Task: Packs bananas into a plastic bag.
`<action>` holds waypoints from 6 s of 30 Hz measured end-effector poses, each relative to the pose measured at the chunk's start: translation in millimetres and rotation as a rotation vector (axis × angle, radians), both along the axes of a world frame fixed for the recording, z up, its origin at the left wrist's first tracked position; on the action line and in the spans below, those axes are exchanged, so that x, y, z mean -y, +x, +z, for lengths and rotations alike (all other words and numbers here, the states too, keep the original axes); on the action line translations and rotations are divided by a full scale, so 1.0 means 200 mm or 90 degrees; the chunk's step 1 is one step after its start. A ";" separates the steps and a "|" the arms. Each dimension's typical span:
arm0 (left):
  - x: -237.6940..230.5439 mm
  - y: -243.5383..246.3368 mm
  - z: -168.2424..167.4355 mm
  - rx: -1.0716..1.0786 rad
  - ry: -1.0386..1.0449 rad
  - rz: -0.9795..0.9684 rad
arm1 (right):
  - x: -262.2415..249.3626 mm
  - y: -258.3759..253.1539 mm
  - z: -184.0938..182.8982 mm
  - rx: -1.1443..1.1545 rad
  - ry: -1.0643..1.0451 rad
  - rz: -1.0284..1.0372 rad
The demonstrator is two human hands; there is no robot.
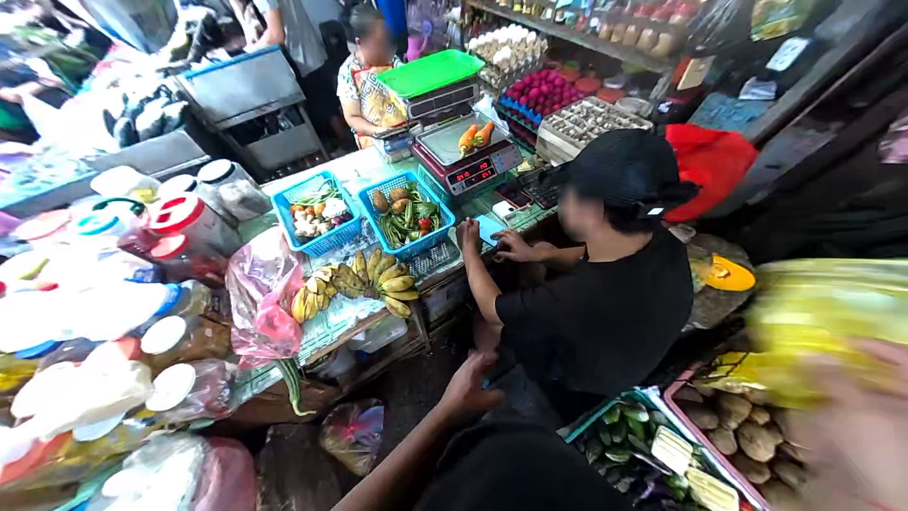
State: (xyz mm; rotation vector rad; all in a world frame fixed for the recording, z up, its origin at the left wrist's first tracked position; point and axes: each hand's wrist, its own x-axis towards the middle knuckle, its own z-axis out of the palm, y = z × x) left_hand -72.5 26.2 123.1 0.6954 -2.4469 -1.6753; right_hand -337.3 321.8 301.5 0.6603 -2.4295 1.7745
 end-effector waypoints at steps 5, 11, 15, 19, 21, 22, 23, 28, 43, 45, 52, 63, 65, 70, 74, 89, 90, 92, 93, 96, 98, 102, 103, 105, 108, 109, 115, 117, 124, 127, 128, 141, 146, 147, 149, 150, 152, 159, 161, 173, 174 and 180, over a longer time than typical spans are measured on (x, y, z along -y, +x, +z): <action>0.00 -0.02 0.77 -0.214 -0.338 -0.282 | 0.55 0.66 -0.04 0.099 0.224 0.458; 0.26 0.37 0.80 -0.241 0.181 -0.057 | 0.51 0.76 -0.02 0.068 0.045 0.230; 0.31 0.60 0.75 -0.188 0.233 -0.083 | 0.58 0.85 -0.10 0.146 -0.064 0.172; 0.45 0.80 0.79 -0.286 0.130 0.028 | 0.73 0.84 -0.09 0.167 -0.117 0.194; 0.55 0.88 0.86 -0.344 0.155 0.068 | 0.82 0.85 -0.08 0.205 -0.148 0.202; 0.54 0.91 0.92 -0.305 0.137 0.065 | 0.86 0.85 -0.07 0.216 -0.155 0.204; 0.49 0.92 0.97 -0.251 0.105 0.082 | 0.90 0.85 -0.05 0.224 -0.151 0.206; 0.42 0.92 1.00 -0.402 0.201 0.332 | 1.10 0.77 -0.10 0.310 -0.183 0.268; 0.35 0.82 0.72 -0.484 0.303 0.750 | 1.60 0.56 -0.34 0.576 -0.132 0.484; 0.40 0.85 0.67 -0.455 0.281 0.793 | 1.68 0.57 -0.41 0.604 -0.072 0.519; 0.50 1.07 0.50 -0.397 0.288 1.011 | 1.85 0.56 -0.72 0.687 0.215 0.597; 0.13 0.96 0.65 -0.249 0.060 0.670 | 1.80 1.19 -0.66 0.855 0.449 1.037; 0.04 0.97 0.62 -0.238 0.006 0.549 | 1.80 1.36 -0.65 0.973 0.398 0.968; 0.02 1.23 0.34 -0.219 -0.052 0.473 | 1.95 1.50 -0.56 0.937 0.181 0.958; 0.09 1.43 0.25 -0.040 -0.164 0.441 | 1.99 1.54 -0.60 0.833 0.317 0.885; 0.43 1.41 0.27 -0.198 -0.072 0.269 | 2.04 1.49 -0.58 0.797 0.052 0.587; 0.46 1.45 0.26 -0.155 -0.107 0.284 | 2.02 1.47 -0.59 0.788 0.041 0.559; 0.54 1.53 0.27 -0.019 -0.162 0.277 | 1.98 1.43 -0.58 0.722 0.037 0.524; 0.57 1.56 0.28 0.020 -0.179 0.281 | 1.97 1.41 -0.58 0.660 0.059 0.525; 0.58 1.59 0.38 -0.095 -0.289 0.411 | 1.95 1.43 -0.55 0.540 0.124 0.543; 0.54 1.53 0.55 -0.171 -0.397 0.448 | 1.99 1.49 -0.50 0.554 0.143 0.541; 0.51 1.31 0.66 -0.147 -0.552 0.295 | 2.10 1.59 -0.42 0.673 0.125 0.504; 0.55 1.27 0.58 -0.091 -0.570 0.265 | 2.12 1.60 -0.40 0.688 0.124 0.499; 0.65 1.26 0.38 -0.027 -0.512 0.258 | 2.13 1.61 -0.37 0.690 0.122 0.511; 0.69 1.32 0.35 -0.105 -0.314 0.408 | 2.08 1.57 -0.35 0.631 0.058 0.591; 0.69 1.34 0.40 -0.133 -0.199 0.467 | 2.02 1.55 -0.34 0.596 0.051 0.642; 0.61 1.34 0.37 -0.188 0.198 0.545 | 1.78 1.52 -0.47 0.558 0.338 0.988; 0.54 1.31 0.32 -0.129 0.154 0.461 | 1.80 1.60 -0.55 0.726 0.237 0.833; 0.52 1.49 0.26 -0.022 0.024 0.251 | 1.97 1.60 -0.58 0.658 0.036 0.510; 0.53 1.49 0.29 0.003 -0.227 0.352 | 1.99 1.56 -0.55 0.539 0.058 0.507; 0.54 1.47 0.33 0.006 -0.316 0.379 | 2.01 1.57 -0.53 0.525 0.062 0.504; 0.74 1.23 0.43 -0.143 0.032 0.469 | 2.10 1.56 -0.41 0.503 0.001 0.691; 0.82 1.10 0.32 -0.168 0.145 0.533 | 2.17 1.47 -0.49 0.522 0.174 0.895; 0.84 1.08 0.31 -0.165 0.141 0.522 | 2.20 1.45 -0.50 0.523 0.179 0.913; 0.88 1.03 0.31 -0.202 0.157 0.529 | 2.30 1.39 -0.49 0.479 0.198 0.953; 0.90 1.01 0.31 -0.222 0.169 0.549 | 2.35 1.37 -0.48 0.457 0.216 0.973; 0.93 1.00 0.29 -0.231 0.202 0.580 | 2.44 1.33 -0.47 0.448 0.245 0.997; 0.97 1.05 0.22 -0.331 0.236 0.750 | 2.75 1.40 -0.53 0.351 0.334 1.183; 0.95 1.05 0.24 -0.356 0.252 0.832 | 2.80 1.46 -0.56 0.367 0.349 1.307; 0.80 1.18 0.18 -0.415 0.226 1.025 | 2.88 1.60 -0.61 -0.014 0.350 1.360; 0.79 1.17 0.19 -0.391 0.240 1.023 | 2.89 1.61 -0.62 -0.021 0.351 1.355; 0.79 1.20 0.19 -0.377 0.174 1.063 | 2.88 1.60 -0.62 -0.016 0.347 1.337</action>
